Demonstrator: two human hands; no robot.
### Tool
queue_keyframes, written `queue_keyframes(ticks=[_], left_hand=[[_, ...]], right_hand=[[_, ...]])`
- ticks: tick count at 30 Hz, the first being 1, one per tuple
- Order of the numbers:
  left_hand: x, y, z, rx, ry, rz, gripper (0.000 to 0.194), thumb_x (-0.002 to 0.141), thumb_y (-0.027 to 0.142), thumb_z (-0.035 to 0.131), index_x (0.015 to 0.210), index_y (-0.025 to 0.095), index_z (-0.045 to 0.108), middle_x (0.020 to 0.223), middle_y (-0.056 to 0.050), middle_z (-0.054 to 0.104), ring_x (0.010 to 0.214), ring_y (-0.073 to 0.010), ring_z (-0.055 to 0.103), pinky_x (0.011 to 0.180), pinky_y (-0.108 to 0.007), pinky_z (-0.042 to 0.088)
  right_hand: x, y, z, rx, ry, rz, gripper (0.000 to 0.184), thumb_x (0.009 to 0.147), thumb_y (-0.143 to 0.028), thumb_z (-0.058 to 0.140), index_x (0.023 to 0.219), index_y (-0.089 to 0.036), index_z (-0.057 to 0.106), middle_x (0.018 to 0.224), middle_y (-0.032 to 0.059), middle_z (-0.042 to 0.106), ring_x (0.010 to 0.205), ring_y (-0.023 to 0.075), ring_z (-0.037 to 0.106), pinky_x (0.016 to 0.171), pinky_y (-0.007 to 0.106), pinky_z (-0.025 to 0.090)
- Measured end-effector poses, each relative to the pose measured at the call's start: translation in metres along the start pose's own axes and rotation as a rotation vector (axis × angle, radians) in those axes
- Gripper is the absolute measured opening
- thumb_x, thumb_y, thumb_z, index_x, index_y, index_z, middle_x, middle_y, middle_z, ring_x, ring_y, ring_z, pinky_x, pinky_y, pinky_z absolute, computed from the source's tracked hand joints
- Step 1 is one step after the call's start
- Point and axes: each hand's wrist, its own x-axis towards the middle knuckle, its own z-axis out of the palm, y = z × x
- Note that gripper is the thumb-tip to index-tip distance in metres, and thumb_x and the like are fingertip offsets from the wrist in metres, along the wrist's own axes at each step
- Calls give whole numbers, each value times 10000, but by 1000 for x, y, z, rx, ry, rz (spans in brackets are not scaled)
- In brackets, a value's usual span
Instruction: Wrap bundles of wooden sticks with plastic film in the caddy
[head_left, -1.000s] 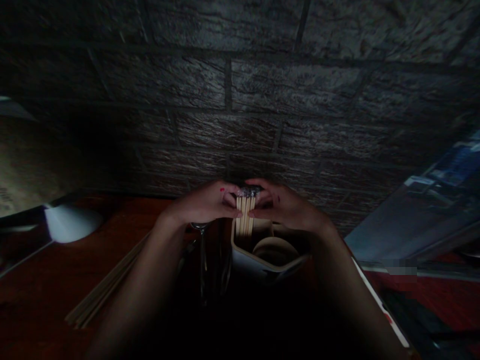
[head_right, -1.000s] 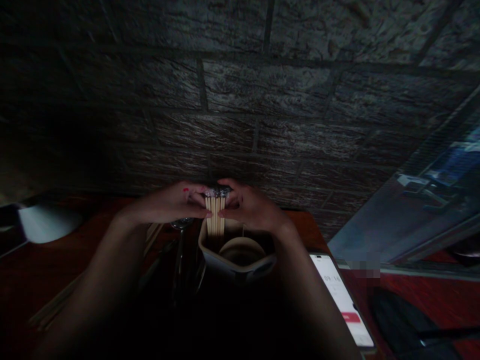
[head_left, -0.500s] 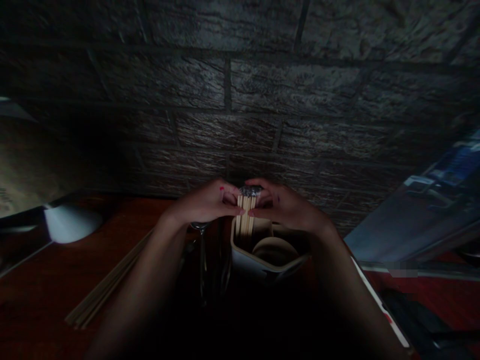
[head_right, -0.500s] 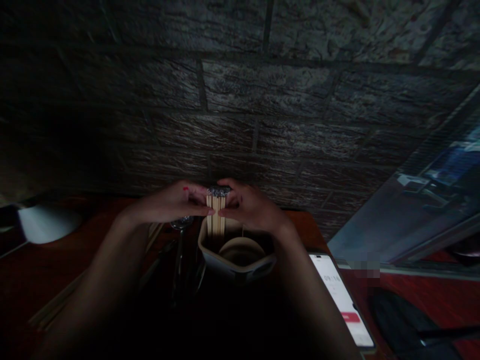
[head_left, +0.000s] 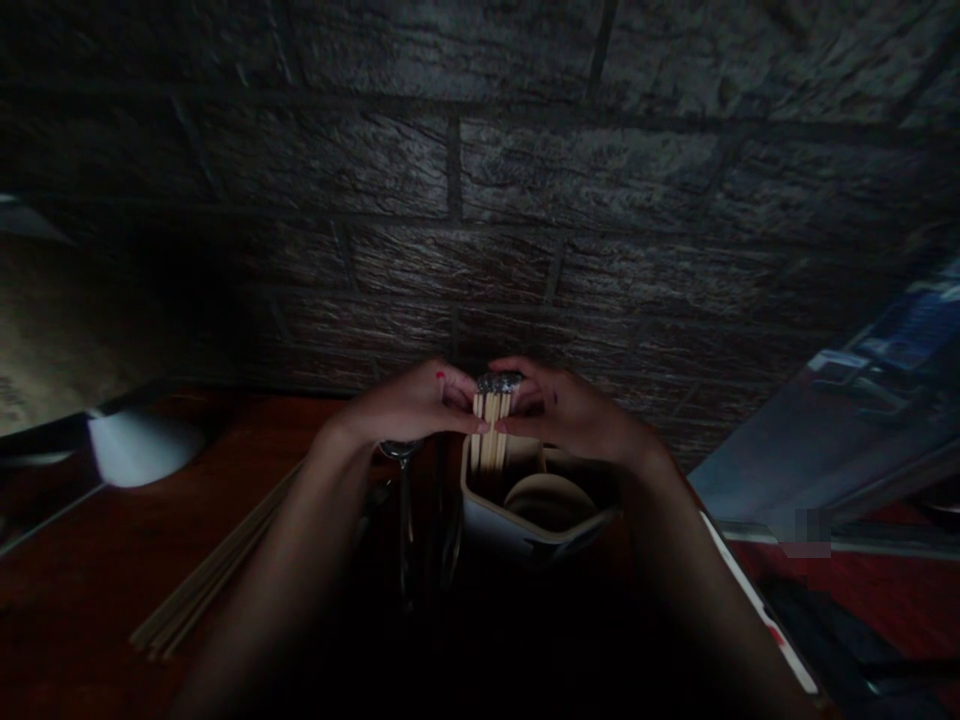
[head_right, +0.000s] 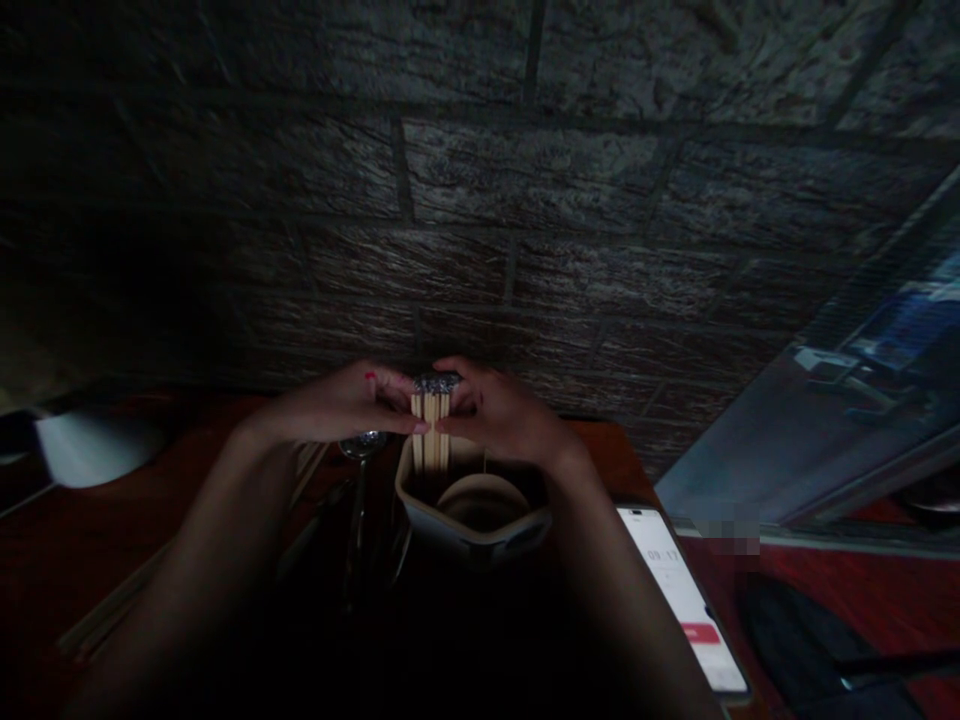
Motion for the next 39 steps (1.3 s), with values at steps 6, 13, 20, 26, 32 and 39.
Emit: queue_keyframes(ticks=[6,13,20,26,32,39], left_hand=[[0,-2,1,-71,-10,-32,192,708,278,750,785,126,660,682,17,641,624,-102,573,590,-209,405],[1,-1,0,-96,-26,-47,217,698,264,757,818,120,648,689,22,617,631,-96,561,591,-200,402],[0,-1,-2,-53,-27,-35,209,707,280,753,798,123,649,693,27,609,628,-89,547,594,-199,396],[-3,6,-1,-29,-8,-52,190,716,272,727,817,120,674,705,15,638,635,-96,553,605,-209,403],[-7,13,-3,-6,-2,-75,139,707,241,713,758,116,676,645,30,614,594,-83,524,567,-191,375],[-11,13,-4,15,32,-46,138,725,243,713,762,115,679,641,26,627,586,-81,531,550,-181,382]], right_hand=[[0,0,0,-24,14,3,576,785,-213,701,1305,-190,454,942,40,722,825,167,687,719,295,533],[1,0,0,1,-2,0,591,786,-211,695,1317,-170,439,950,47,719,832,169,684,721,291,522],[-1,-1,-1,15,-1,26,630,776,-176,695,1343,-169,422,898,25,705,794,153,672,690,267,505],[-2,-1,-3,18,-4,25,660,769,-176,704,1356,-171,404,869,14,698,766,147,661,682,272,505],[-1,0,-3,-2,35,29,703,747,-188,729,1370,-174,403,858,15,697,777,155,665,690,280,517],[-2,-2,-5,5,57,1,707,740,-190,738,1366,-164,411,901,30,699,806,152,661,719,276,515]])
